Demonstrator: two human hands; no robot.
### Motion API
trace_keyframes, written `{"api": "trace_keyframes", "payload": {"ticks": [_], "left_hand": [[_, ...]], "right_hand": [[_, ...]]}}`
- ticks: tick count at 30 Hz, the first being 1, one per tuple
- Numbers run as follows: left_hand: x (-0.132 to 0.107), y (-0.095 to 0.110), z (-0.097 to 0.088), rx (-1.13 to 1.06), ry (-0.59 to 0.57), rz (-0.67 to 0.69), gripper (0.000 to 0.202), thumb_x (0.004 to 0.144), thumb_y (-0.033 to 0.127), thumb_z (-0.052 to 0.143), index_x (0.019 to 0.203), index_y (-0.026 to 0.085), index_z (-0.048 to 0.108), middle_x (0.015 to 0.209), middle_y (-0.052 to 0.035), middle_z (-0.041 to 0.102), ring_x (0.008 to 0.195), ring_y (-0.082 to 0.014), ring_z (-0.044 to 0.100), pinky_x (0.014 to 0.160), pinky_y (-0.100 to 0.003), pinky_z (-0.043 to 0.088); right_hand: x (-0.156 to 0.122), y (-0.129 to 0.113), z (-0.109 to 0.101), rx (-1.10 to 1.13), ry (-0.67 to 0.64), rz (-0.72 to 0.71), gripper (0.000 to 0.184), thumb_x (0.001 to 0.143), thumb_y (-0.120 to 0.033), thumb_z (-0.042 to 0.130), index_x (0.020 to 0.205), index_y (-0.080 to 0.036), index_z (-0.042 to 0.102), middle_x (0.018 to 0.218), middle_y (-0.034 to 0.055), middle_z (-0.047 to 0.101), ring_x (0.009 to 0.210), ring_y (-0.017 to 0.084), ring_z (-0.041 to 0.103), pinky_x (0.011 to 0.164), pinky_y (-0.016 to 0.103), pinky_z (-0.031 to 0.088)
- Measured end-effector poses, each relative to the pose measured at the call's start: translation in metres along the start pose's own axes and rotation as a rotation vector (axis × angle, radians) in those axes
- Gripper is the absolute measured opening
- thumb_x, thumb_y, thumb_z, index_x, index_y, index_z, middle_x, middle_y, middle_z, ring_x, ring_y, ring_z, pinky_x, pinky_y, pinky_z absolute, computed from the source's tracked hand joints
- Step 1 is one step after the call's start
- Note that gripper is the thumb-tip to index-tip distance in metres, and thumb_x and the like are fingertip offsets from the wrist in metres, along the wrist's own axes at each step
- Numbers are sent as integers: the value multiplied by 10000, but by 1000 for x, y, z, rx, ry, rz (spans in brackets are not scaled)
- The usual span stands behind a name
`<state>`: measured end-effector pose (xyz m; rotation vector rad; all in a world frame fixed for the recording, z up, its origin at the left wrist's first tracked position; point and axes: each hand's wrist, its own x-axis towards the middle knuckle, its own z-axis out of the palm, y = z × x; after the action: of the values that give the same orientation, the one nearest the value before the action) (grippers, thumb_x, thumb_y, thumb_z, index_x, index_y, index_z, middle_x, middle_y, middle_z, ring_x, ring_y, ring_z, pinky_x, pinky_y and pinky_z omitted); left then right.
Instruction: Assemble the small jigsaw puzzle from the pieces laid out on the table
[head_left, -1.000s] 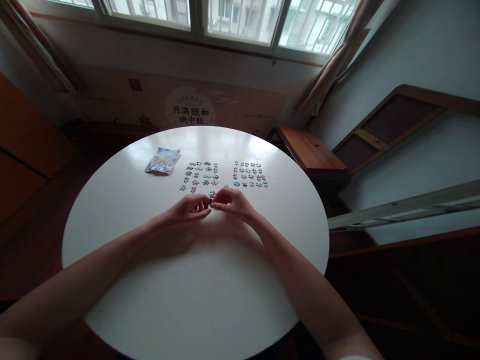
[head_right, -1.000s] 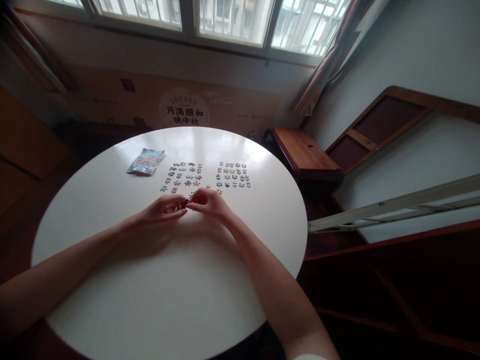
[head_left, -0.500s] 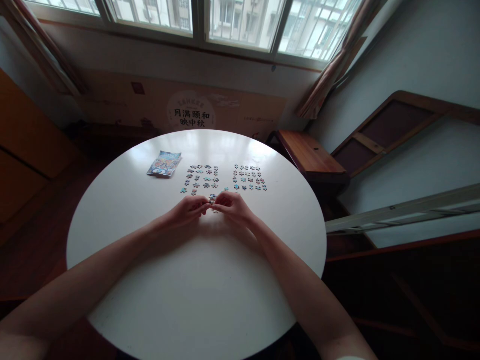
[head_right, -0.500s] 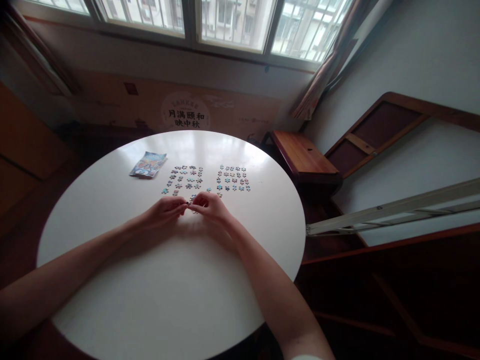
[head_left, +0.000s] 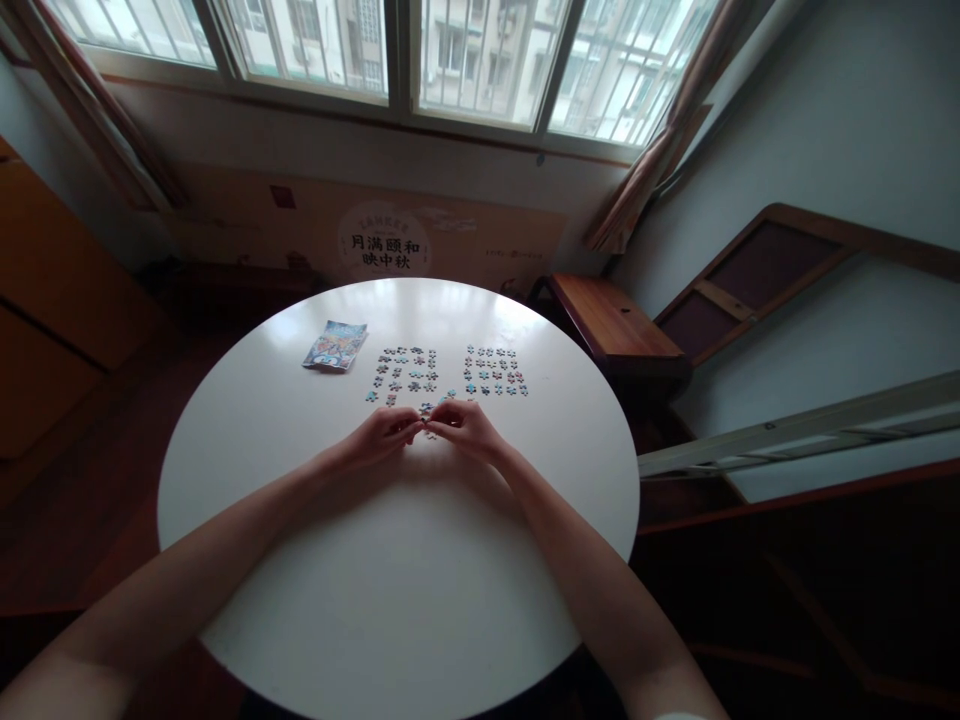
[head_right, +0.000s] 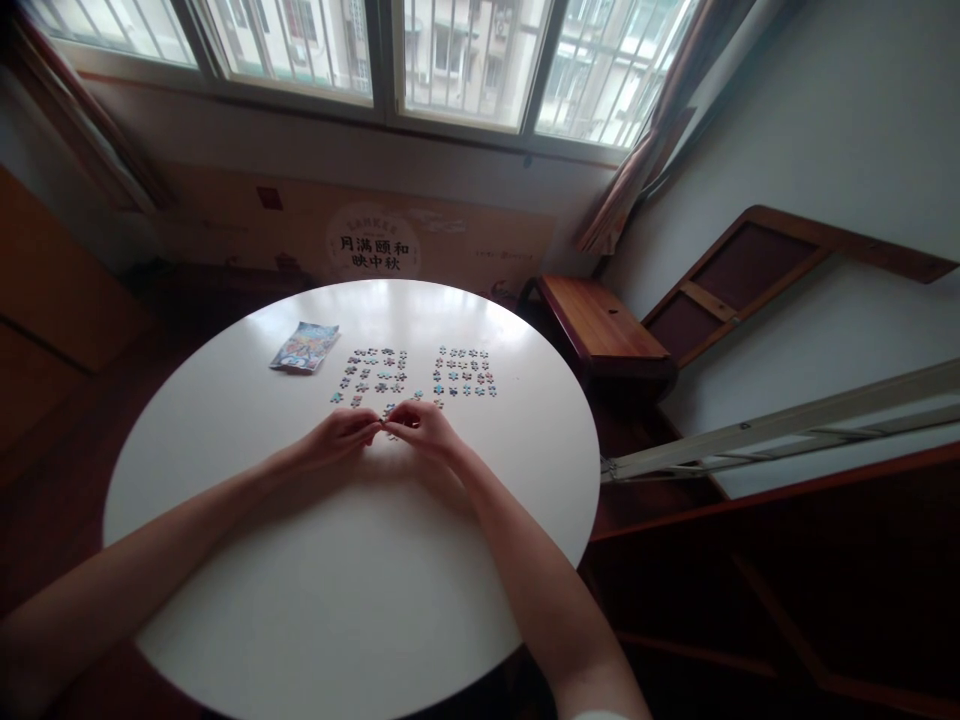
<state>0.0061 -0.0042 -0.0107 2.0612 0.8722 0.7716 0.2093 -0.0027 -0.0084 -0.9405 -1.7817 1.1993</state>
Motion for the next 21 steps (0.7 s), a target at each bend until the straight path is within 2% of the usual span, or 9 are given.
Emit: {"api": "trace_keyframes", "payload": {"ticks": [7,15,18,21], "left_hand": [[1,-1,1,-39,12,11,301,868,397,562,795,110,616,560,47,454,511,-55,357,467,-168,281],[0,1,-2,-34,66,-6,296,855,399,572,772,116,606,562,51,407,521,-63,334,483,-185,276],[0,1,-3,-53,107,-29,330,853,414,559,693,126,559,563,46,400,521,-65,329,480,-189,260],[1,1,-3,-78,163,-47,419,840,438,553,565,151,422,528,56,329,501,-60,288,468,-194,227]], "right_hand": [[-2,-6,-4,66,-20,34,358,702,-477,734,758,-135,643,683,17,625,603,102,551,542,231,430],[-2,-2,-5,134,-35,87,397,661,-491,761,758,-126,641,654,12,614,576,99,556,533,228,445],[-2,1,-5,156,-25,100,395,656,-487,764,751,-124,642,643,8,609,568,96,547,530,225,437],[-2,2,-5,176,-1,117,390,652,-486,764,743,-128,638,622,-2,595,559,94,534,531,224,427]]}}
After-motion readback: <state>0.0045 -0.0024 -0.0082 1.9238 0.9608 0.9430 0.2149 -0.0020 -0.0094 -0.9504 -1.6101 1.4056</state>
